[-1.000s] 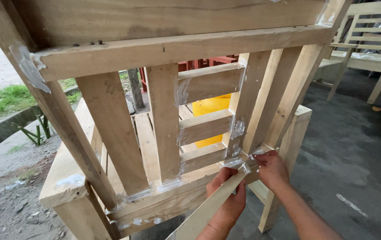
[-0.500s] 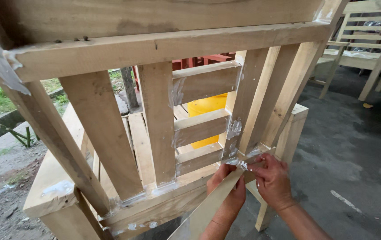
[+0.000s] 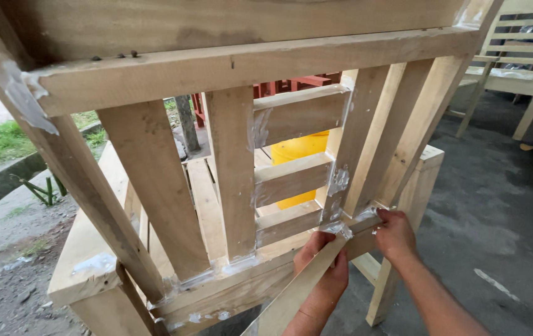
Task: The person applies white wood filler to screw holes on the back frame of a wooden chair using a small wooden stick. They repeatedly dip the stick into a yellow container of filler and spread the material into the holes on the chair's vertical and horizontal slats.
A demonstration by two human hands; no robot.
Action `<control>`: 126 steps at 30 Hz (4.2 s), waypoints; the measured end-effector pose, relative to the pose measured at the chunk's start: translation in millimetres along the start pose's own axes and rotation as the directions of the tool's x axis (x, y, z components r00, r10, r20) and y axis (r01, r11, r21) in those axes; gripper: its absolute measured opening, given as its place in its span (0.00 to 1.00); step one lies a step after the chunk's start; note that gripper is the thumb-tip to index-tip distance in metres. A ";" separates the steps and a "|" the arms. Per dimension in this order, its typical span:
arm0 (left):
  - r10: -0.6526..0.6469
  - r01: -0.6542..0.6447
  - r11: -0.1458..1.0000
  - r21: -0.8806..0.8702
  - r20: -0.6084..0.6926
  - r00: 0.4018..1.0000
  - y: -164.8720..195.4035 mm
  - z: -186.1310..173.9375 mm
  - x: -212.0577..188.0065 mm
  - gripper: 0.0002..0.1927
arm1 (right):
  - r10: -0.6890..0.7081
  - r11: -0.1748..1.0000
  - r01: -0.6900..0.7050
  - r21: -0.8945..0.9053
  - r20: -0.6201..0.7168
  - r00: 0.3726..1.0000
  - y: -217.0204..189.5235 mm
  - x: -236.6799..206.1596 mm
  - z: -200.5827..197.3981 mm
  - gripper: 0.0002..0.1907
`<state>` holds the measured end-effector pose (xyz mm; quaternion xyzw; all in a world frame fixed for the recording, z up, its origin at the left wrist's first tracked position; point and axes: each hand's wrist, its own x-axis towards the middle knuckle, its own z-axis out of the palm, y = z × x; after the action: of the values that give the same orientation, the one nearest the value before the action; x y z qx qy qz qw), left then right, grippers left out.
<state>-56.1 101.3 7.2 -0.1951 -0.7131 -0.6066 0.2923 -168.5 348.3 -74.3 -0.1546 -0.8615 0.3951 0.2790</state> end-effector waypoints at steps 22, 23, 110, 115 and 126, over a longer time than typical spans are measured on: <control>0.041 -0.041 0.999 0.010 -0.015 0.999 -10.0 -5.8 -4.9 0.08 | -0.227 0.818 0.220 -0.532 0.052 0.972 -81.9 -49.7 -20.0 0.19; 0.011 -0.011 1.000 0.015 -0.006 1.000 -9.5 -5.8 -4.3 0.08 | -0.235 0.817 0.231 -0.529 0.061 0.970 -83.5 -50.6 -21.3 0.19; 0.046 -0.046 0.999 -0.007 -0.045 0.998 -17.6 -0.3 -10.5 0.08 | -0.150 0.886 0.170 -0.431 0.079 0.986 -100.7 -69.8 -24.2 0.27; -0.020 0.020 0.999 -0.032 -0.013 1.000 -15.6 -2.6 -11.3 0.09 | -0.075 0.886 0.124 -0.447 0.126 0.989 -104.4 -73.0 -25.1 0.30; 0.040 -0.042 0.999 -0.023 -0.053 0.998 -18.7 -8.6 -11.9 0.08 | -0.123 0.992 0.121 0.032 0.051 0.991 -58.4 -44.4 5.5 0.17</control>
<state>-57.4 90.3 -13.8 -0.1971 -0.6936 -0.6140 0.3210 -139.2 286.0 -48.4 -0.0869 -0.8707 0.3936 0.2818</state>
